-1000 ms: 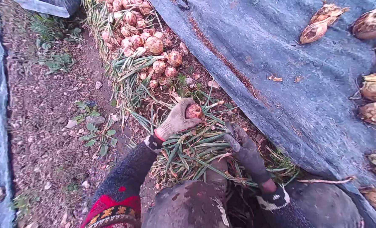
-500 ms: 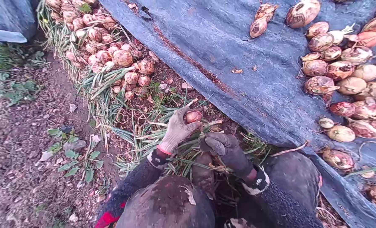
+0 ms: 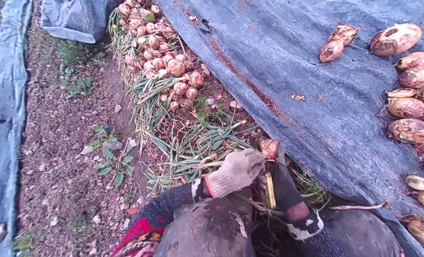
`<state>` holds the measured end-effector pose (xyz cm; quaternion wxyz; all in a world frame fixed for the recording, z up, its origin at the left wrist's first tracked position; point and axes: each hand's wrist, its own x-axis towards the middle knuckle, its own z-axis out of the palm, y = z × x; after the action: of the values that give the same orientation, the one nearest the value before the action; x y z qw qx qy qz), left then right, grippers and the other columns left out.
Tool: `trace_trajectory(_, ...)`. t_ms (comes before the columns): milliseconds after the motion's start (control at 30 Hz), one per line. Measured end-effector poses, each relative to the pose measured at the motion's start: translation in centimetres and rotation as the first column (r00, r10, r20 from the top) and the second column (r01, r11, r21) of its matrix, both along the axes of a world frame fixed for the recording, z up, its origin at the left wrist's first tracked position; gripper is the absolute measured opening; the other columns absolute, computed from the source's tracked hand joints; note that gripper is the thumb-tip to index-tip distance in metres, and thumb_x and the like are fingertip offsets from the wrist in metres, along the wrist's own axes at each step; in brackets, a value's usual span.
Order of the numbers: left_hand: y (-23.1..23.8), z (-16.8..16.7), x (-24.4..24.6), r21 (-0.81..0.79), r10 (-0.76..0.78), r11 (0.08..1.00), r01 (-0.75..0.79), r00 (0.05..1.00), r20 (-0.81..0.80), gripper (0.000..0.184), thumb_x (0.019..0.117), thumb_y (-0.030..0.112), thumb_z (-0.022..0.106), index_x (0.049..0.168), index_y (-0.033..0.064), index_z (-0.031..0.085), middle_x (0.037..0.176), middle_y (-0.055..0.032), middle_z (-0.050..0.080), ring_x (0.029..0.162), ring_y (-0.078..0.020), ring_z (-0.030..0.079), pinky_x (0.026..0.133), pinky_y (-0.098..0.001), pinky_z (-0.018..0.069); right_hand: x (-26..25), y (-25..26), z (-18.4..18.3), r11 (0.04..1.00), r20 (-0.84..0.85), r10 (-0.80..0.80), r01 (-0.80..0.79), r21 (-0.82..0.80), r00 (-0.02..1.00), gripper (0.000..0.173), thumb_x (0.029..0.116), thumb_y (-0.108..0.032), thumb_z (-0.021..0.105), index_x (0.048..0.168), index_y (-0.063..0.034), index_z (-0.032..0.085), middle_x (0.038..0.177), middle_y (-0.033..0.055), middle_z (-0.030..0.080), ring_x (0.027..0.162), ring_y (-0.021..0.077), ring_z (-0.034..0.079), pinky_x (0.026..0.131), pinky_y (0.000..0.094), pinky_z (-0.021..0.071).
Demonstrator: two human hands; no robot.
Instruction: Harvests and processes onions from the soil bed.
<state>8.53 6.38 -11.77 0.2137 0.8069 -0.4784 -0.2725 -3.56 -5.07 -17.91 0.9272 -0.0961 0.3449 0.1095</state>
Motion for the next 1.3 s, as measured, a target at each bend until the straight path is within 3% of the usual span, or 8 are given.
trace_trajectory(167, -0.8, 0.0, 8.6, -0.259, 0.368, 0.919, -0.299, 0.885, 0.285, 0.021, 0.1006, 0.018, 0.058, 0.108, 0.0125, 0.077, 0.107, -0.0045, 0.074, 0.099, -0.0154, 0.071, 0.086, -0.0369, 0.0598, -2.2, -4.5, 5.1, 0.877, 0.463, -0.417, 0.48, -0.02, 0.782, 0.064, 0.0999, -0.064, 0.044, 0.113, -0.0077, 0.071, 0.065, 0.0022, 0.063, 0.052, 0.0125, 0.062, 0.048, 0.0299, 0.0552)
trace_trajectory(300, 5.3, -0.7, 20.4, 0.206, 0.507, 0.662, -0.721, 0.632, 0.586, 0.045, 0.0875, 0.039, 0.07, 0.131, 0.0276, 0.067, 0.145, -0.0194, 0.052, 0.129, -0.0436, 0.052, 0.095, -0.0676, 0.0471, -5.7, -10.2, 6.3, 0.407, 0.726, -0.316, 0.778, -0.478, 0.611, 0.051, 0.0963, -0.063, 0.051, 0.103, -0.0165, 0.07, 0.078, -0.0028, 0.067, 0.063, 0.0118, 0.066, 0.056, 0.0275, 0.0572)
trace_trajectory(500, 12.5, -9.3, 29.1, 0.103, 0.747, 0.53, -0.842, 0.521, 0.413, 0.046, 0.0914, 0.026, 0.067, 0.136, 0.0137, 0.065, 0.139, -0.0173, 0.061, 0.126, -0.0357, 0.06, 0.104, -0.0598, 0.0483, -1.7, -5.6, 2.5, 0.632, 0.144, -0.267, 0.286, -0.721, 0.953, 0.046, 0.109, -0.047, 0.036, 0.135, -0.0142, 0.056, 0.08, 0.0024, 0.064, 0.055, 0.0124, 0.059, 0.047, 0.0275, 0.0536)
trace_trajectory(667, 10.7, -13.0, 32.1, 0.228, 0.697, 0.512, -0.828, 0.556, 0.453, 0.074, 0.0725, 0.034, 0.086, 0.138, 0.0109, 0.061, 0.137, -0.0194, 0.061, 0.123, -0.0402, 0.06, 0.099, -0.0651, 0.0493, 0.1, -3.8, 1.2, 0.445, -0.14, 0.024, -0.136, -0.885, 0.99, 0.056, 0.0956, -0.044, 0.068, 0.141, -0.0146, 0.057, 0.103, 0.005, 0.071, 0.079, 0.0159, 0.07, 0.068, 0.0363, 0.0617)
trace_trajectory(867, 9.8, -9.9, 26.3, 0.052, 0.609, 0.683, -0.729, 0.607, 0.51, 0.071, 0.0693, 0.041, 0.082, 0.133, 0.0153, 0.064, 0.134, -0.0142, 0.062, 0.128, -0.0339, 0.056, 0.109, -0.0588, 0.0425, 0.5, -2.4, 0.6, 0.269, -0.134, 0.084, -0.152, -0.951, 0.987, 0.056, 0.0961, -0.044, 0.068, 0.144, -0.0165, 0.058, 0.13, -0.0005, 0.069, 0.113, 0.008, 0.067, 0.097, 0.0322, 0.0579)
trace_trajectory(1067, 6.3, -2.8, 13.3, -0.176, 0.467, 0.864, -0.471, 0.882, -0.065, 0.069, 0.0772, 0.047, 0.083, 0.128, 0.0066, 0.062, 0.126, -0.0069, 0.066, 0.111, -0.012, 0.065, 0.096, -0.034, 0.0573, 1.1, -0.5, 0.2, 0.173, -0.16, 0.195, -0.195, -0.965, 0.968, 0.074, 0.0952, -0.056, 0.064, 0.153, -0.0133, 0.047, 0.142, 0.0025, 0.062, 0.129, 0.0087, 0.059, 0.11, 0.0371, 0.05)
trace_trajectory(1200, 2.5, -0.5, 6.0, -0.137, 0.227, 0.928, -0.346, 0.818, -0.528, 0.062, 0.0769, 0.042, 0.087, 0.124, 0.0064, 0.067, 0.124, -0.006, 0.069, 0.104, -0.014, 0.069, 0.088, -0.0351, 0.0618, 0.7, -0.2, 0.6, 0.319, 0.037, 0.15, -0.013, -0.948, 0.988, 0.068, 0.0984, -0.054, 0.06, 0.149, -0.0087, 0.05, 0.133, 0.0047, 0.067, 0.115, 0.01, 0.066, 0.098, 0.0343, 0.057)
trace_trajectory(1300, 1.5, -0.7, 3.2, -0.067, 0.13, 0.979, -0.192, 0.845, -0.519, 0.058, 0.0772, 0.047, 0.087, 0.121, 0.0129, 0.07, 0.117, 0.0008, 0.072, 0.101, -0.0083, 0.069, 0.089, -0.0337, 0.0613, 0.7, -0.2, 1.0, 0.43, 0.144, 0.015, 0.124, -0.894, 0.989, 0.045, 0.1029, -0.039, 0.06, 0.134, -0.0071, 0.066, 0.116, 0.0056, 0.074, 0.095, 0.0126, 0.072, 0.082, 0.0323, 0.0615)
